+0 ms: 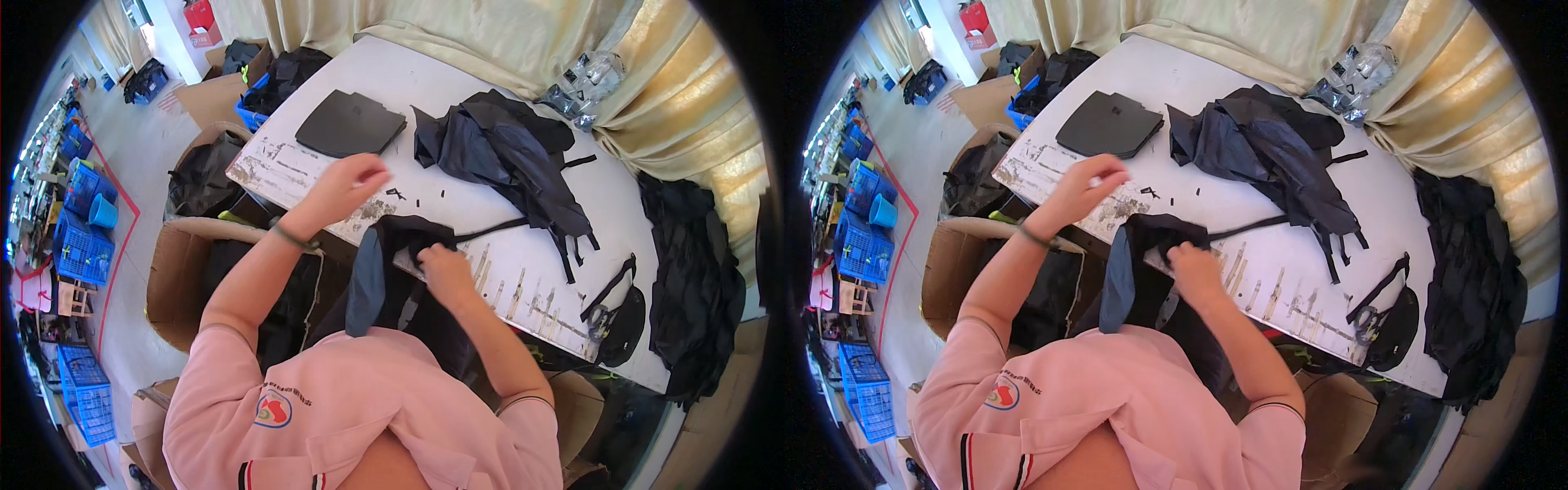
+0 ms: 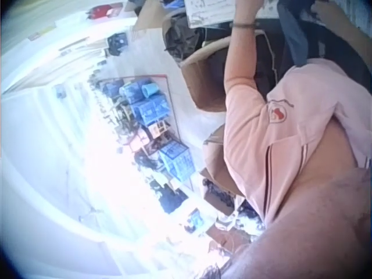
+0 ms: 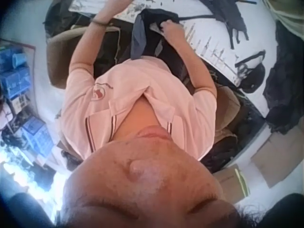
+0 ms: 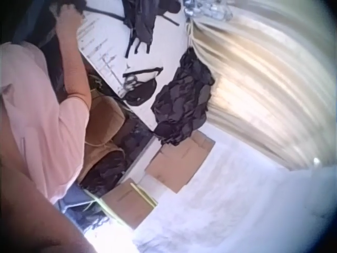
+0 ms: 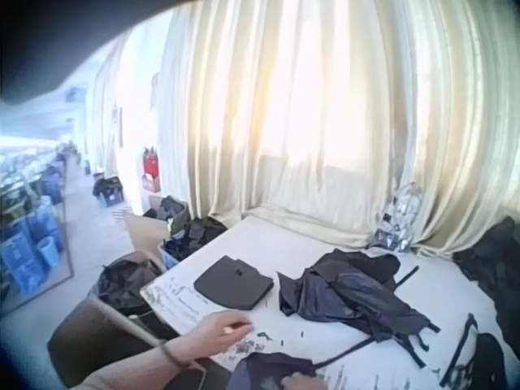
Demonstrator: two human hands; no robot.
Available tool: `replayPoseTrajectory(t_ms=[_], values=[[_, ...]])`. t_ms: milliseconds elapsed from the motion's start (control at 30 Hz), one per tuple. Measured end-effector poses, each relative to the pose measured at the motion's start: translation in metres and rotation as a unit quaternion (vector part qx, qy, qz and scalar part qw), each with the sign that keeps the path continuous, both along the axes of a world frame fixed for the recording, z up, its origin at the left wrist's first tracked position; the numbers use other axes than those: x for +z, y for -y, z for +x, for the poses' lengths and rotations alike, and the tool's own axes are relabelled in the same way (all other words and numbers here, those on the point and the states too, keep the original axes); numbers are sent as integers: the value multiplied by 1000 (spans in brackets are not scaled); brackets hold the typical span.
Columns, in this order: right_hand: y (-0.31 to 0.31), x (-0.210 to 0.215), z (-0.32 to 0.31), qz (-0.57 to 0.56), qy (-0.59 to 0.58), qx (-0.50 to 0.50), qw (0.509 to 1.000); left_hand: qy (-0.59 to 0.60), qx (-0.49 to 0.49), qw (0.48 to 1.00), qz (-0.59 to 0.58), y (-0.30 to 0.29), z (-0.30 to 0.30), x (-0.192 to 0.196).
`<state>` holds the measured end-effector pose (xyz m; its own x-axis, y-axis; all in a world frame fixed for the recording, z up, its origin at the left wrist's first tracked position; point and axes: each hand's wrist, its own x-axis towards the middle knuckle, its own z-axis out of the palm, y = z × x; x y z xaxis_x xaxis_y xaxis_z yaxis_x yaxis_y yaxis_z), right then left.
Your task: Sorting and organizing black fabric components and lining panels on a work table.
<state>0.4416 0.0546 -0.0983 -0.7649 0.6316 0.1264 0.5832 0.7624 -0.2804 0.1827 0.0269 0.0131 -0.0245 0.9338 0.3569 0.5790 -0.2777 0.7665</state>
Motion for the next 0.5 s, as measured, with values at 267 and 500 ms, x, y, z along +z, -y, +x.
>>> replayPoseTrajectory(t_ms=[267,500], values=[[50,-14,-17,-5,-25,45,999,-296,-223,914,-165,-56,79,-94],[-17,33,7,-3,-210,31,977,-219,-200,934,-201,-35,32,-85]])
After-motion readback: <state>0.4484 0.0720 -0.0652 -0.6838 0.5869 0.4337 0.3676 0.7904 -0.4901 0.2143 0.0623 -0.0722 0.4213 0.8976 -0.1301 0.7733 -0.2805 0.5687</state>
